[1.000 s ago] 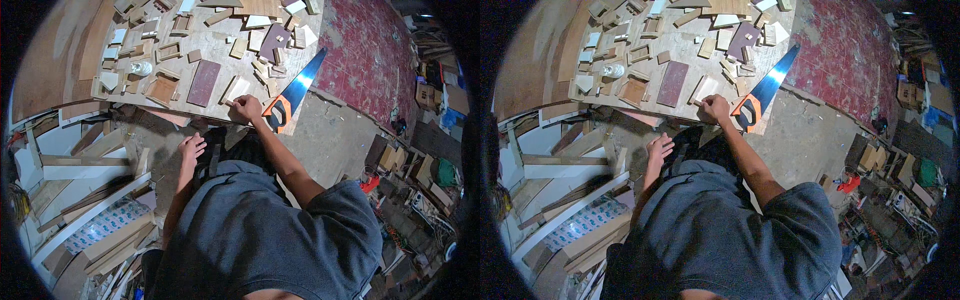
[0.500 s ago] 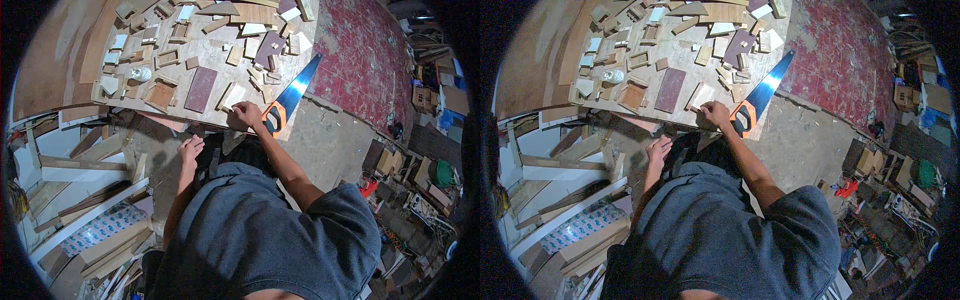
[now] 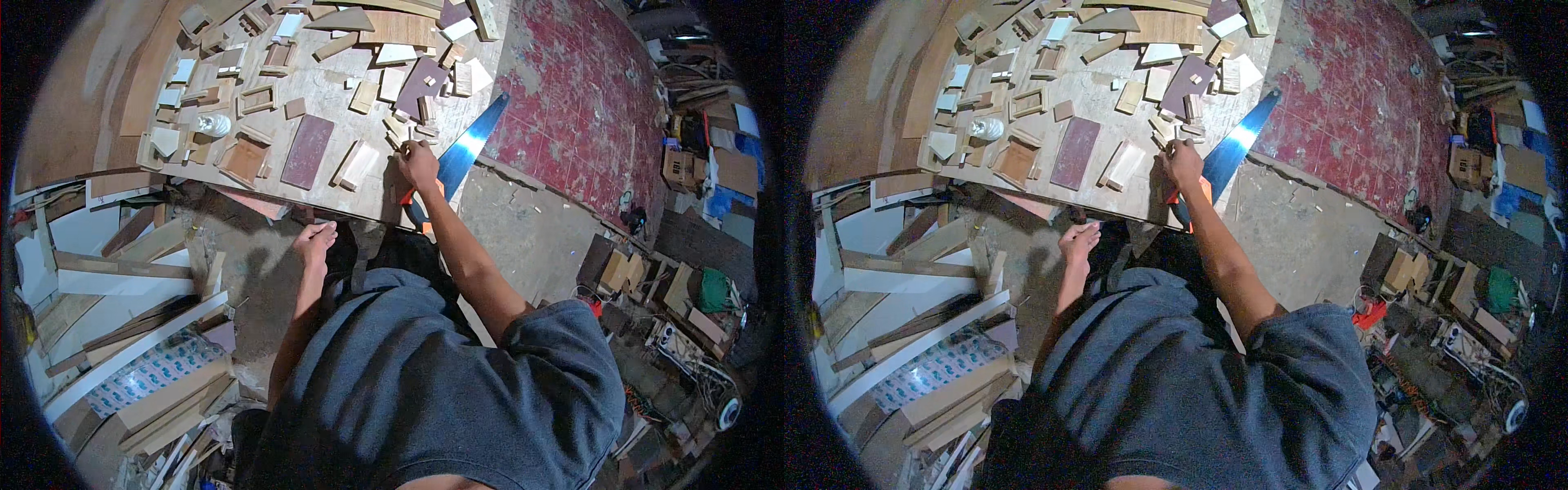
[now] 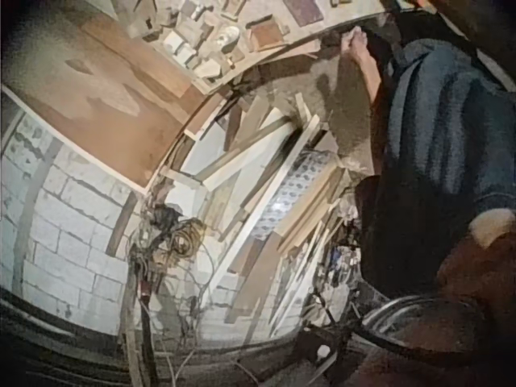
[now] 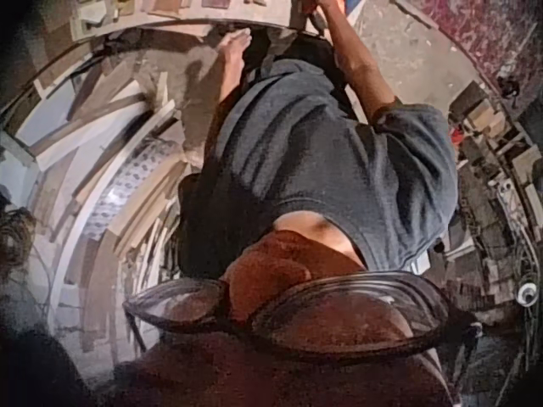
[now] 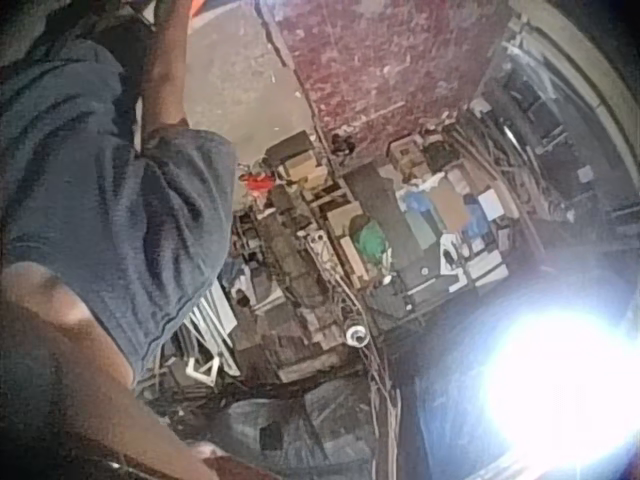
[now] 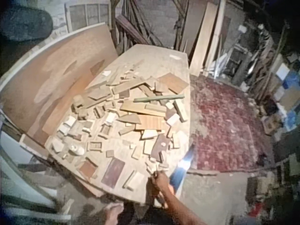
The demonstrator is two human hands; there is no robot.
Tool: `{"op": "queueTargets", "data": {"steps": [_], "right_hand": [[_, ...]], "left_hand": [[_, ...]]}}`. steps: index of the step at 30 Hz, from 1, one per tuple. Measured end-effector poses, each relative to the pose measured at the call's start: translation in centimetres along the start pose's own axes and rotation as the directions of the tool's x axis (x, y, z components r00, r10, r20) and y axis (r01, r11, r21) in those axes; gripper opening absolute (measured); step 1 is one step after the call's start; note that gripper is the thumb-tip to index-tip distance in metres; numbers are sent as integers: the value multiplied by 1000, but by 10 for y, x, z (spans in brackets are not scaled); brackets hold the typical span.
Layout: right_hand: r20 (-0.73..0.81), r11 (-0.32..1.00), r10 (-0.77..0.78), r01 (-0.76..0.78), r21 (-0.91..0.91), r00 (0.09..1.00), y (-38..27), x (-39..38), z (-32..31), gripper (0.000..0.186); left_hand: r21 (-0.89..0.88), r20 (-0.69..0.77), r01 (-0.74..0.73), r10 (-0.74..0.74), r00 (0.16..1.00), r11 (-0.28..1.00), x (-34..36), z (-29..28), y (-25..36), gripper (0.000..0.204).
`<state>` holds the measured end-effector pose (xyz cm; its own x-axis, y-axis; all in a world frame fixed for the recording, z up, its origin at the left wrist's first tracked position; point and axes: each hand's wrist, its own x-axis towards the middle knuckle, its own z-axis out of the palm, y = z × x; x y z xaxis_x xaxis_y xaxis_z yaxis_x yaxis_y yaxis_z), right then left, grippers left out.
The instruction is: Sawing a small piece of wood and applying glue in a workshop environment.
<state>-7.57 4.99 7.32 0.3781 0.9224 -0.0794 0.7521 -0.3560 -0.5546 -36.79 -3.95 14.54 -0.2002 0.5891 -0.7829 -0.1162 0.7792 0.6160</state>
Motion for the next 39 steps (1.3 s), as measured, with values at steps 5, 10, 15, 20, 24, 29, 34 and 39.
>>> {"op": "queueTargets", "data": {"steps": [5,10,15,20,24,29,34,39], "right_hand": [[105,997,4,3,-72,995,10,16,0,26],[210,995,29,-49,89,977,38,13,-6,22],[535,705,53,-411,578,843,55,-11,-9,24],[493,864,-57,-205,460,868,67,-12,9,29],[438,943,-189,37,332,879,39,1,12,28],[393,944,-223,98,315,892,22,15,23,24],[291,901,-189,48,431,938,13,24,32,24],[216,886,-199,81,456,956,10,24,43,19]], "left_hand": [[-95,-21,38,-40,999,995,-13,19,-5,14],[-188,87,49,-33,996,981,-23,36,5,27],[-188,106,26,-6,994,982,-21,52,7,32],[-170,127,46,-25,992,984,-19,60,10,32],[-135,107,71,-57,993,988,-16,45,0,34],[-115,84,117,-107,991,986,-2,24,-21,39],[-95,82,136,-128,988,986,6,5,-42,47],[-83,110,135,-126,986,987,7,4,-44,47]]}}
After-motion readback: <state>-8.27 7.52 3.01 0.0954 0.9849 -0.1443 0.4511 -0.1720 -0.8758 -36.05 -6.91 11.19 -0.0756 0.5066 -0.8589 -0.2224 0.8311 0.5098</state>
